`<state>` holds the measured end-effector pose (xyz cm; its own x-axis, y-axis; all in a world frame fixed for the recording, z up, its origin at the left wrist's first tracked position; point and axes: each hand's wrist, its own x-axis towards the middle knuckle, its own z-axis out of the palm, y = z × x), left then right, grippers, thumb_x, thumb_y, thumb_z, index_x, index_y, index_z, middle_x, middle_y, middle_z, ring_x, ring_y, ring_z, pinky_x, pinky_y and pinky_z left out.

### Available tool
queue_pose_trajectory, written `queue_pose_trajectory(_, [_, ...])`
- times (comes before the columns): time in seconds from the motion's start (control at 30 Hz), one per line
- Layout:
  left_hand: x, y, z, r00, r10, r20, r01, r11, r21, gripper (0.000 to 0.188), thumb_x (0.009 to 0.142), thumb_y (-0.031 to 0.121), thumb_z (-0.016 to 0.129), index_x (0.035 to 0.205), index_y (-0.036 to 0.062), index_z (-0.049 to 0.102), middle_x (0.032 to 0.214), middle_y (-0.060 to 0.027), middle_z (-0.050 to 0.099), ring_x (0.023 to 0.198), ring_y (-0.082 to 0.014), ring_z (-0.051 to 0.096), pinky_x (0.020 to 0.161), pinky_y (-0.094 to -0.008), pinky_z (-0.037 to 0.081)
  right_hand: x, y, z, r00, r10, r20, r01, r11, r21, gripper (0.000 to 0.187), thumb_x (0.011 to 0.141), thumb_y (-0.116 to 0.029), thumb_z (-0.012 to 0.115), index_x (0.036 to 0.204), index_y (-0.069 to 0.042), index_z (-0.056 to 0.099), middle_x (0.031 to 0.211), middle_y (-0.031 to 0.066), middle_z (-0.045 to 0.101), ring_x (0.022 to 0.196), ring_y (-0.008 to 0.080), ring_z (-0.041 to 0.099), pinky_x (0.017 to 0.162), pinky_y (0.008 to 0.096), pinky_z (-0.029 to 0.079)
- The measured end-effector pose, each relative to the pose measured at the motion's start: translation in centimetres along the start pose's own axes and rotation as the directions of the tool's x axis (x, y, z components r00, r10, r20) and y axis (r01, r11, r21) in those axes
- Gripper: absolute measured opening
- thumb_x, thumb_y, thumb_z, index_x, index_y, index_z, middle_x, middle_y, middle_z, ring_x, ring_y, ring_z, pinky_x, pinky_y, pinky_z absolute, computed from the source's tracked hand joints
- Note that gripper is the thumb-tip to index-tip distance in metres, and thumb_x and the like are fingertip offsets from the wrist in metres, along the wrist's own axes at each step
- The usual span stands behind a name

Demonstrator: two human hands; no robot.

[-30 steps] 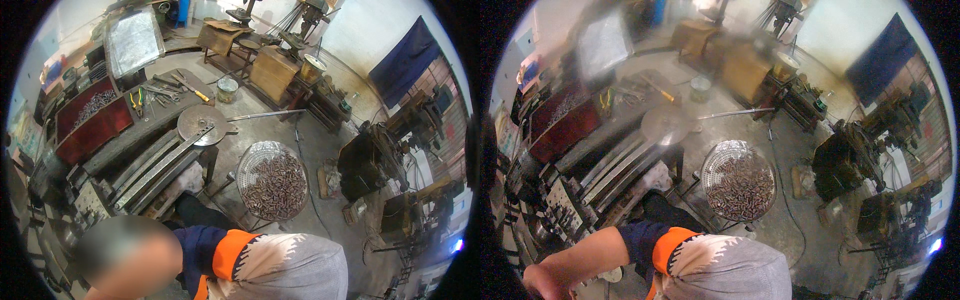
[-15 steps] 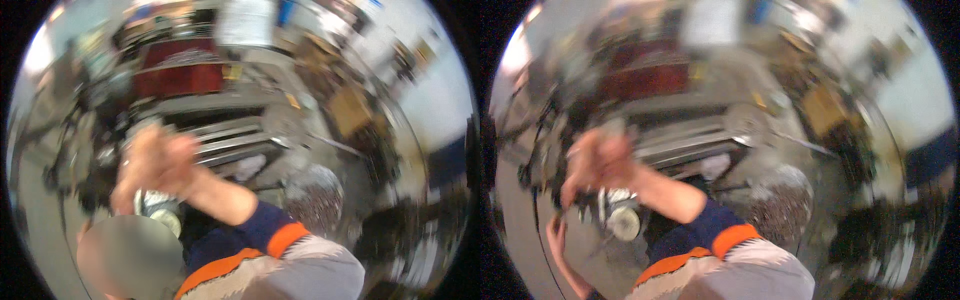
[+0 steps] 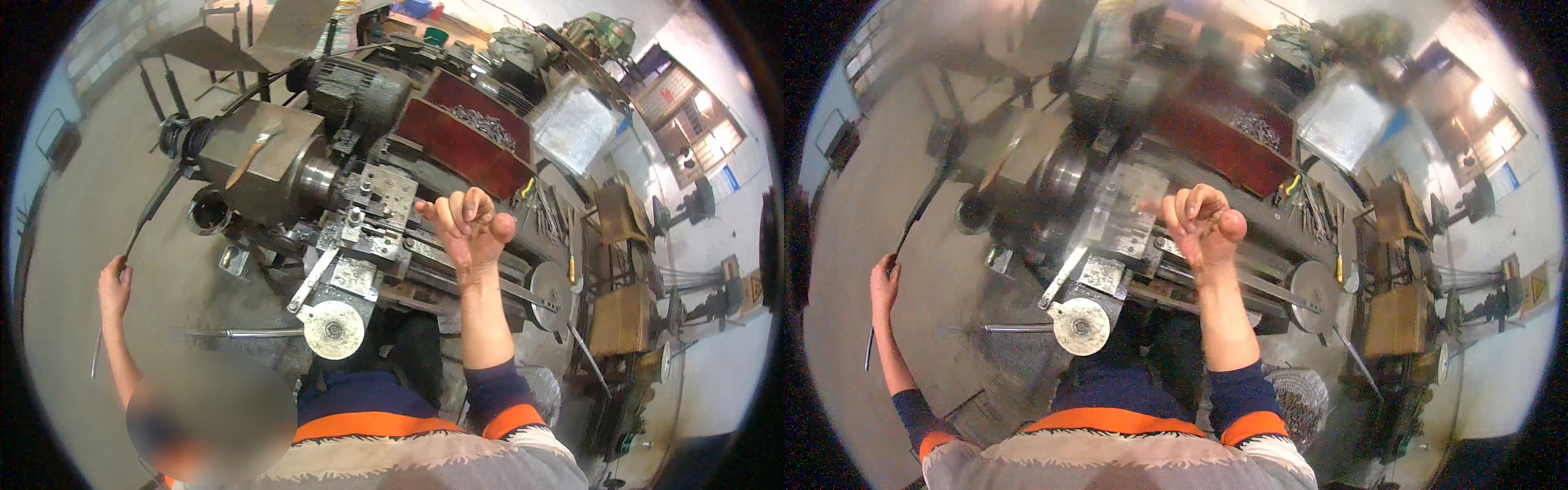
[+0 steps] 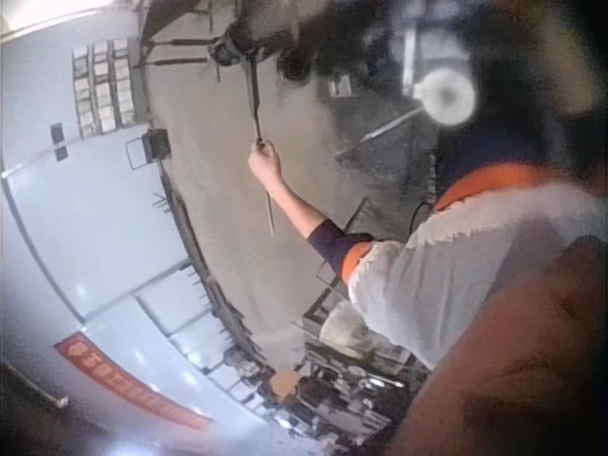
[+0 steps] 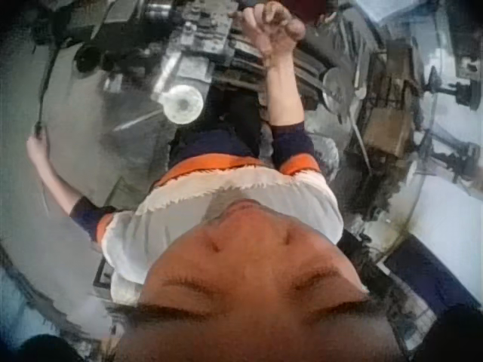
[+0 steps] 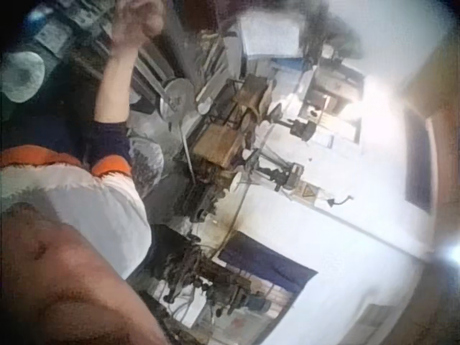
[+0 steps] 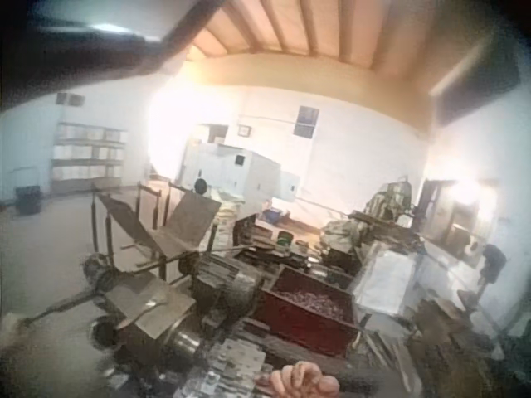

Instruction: The person operates a metal turning machine, repeatedly loading small metal pieces into the chuck, adjusting controls, and removing finished parts. The person places the finished pieces into a nearby container.

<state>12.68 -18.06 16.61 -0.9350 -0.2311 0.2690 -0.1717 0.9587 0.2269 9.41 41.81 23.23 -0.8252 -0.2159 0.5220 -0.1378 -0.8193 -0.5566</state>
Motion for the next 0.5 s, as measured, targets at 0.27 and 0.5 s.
queue_pose_trajectory(0.27, [-1.9, -12.5, 2.5, 0.912, -0.407, 0.04, 0.406, 0.913, 0.039, 0.054, 0.086, 0.053, 0.047, 0.107, 0.006, 0.062, 0.097, -0.0142, 0.065, 0.095, -0.0291, 0.061, 0.082, -0.0402, 0.045, 7.3, 3.1, -2.2, 0.981, 0.191, 0.019, 0.011, 0.042, -0.999, 0.036, 0.054, -0.016, 0.055, 0.084, -0.003, 0.07, 0.101, 0.0168, 0.063, 0.098, 0.0251, 0.057, 0.089, 0.0331, 0.041])
queue_pose_trajectory(0.5, [-3.2, -12.8, 2.8, 0.887, -0.459, 0.055, 0.462, 0.883, -0.078, 0.066, 0.084, 0.066, 0.037, 0.089, 0.0072, 0.066, 0.071, -0.0092, 0.063, 0.076, -0.0241, 0.062, 0.071, -0.0368, 0.045, 10.9, 11.1, -4.0, 0.777, 0.464, -0.425, -0.173, -0.492, -0.853, 0.029, 0.057, -0.023, 0.062, 0.079, -0.006, 0.071, 0.075, 0.0155, 0.067, 0.072, 0.0268, 0.065, 0.071, 0.0315, 0.05])
